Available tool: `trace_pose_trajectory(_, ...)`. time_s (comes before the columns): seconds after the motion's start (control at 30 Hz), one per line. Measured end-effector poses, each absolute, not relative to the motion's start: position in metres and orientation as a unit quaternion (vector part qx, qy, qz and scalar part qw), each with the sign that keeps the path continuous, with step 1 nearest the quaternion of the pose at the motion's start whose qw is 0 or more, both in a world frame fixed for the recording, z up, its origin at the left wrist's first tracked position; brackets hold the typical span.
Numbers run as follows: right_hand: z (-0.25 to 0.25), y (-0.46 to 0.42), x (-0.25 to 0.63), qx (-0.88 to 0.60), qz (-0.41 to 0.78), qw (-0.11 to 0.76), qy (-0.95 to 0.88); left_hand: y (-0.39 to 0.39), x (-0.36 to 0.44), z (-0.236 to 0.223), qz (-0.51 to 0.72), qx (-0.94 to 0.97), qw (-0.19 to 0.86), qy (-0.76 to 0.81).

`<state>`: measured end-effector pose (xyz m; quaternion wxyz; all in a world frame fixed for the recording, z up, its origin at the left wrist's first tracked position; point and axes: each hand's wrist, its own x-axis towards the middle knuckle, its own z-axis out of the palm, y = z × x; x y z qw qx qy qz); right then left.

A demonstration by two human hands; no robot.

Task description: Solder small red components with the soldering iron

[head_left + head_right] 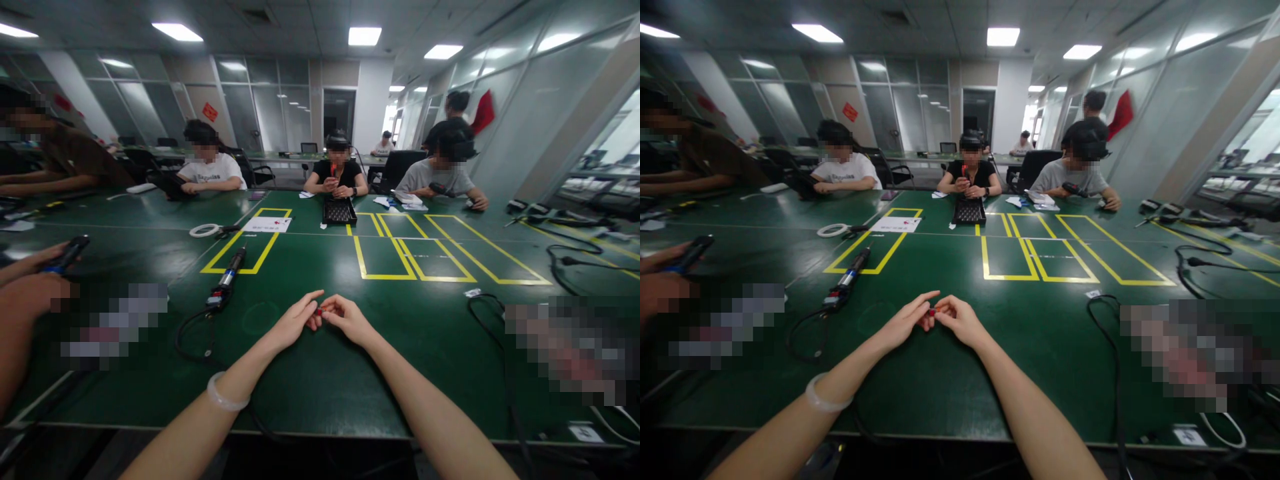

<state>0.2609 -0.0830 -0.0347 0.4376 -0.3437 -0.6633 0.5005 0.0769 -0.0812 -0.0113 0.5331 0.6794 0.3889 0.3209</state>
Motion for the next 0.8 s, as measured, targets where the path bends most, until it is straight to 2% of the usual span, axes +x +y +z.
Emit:
trace_pose_trajectory(0.23,-0.036,-0.078,0.263,-0.389,0.507,0.436,-0.634,-0.089,0.074,-0.003,0.327,0.765,0.379,0.406)
trace_pose_trajectory(0.37,-0.035,-0.078,0.262,-0.385,0.518,0.428,-0.633,-0.091,0.076,0.0,0.323,0.789,0.332,0.404)
trace_pose_trajectory(0.6,-0.04,-0.077,0.26,-0.354,0.548,0.465,-0.598,-0.089,0.073,0.001,0.33,0.783,0.316,0.422)
trace_pose_trajectory(0.8,-0.042,-0.076,0.262,-0.349,0.521,0.457,-0.631,-0.089,0.072,0.0,0.322,0.781,0.322,0.427)
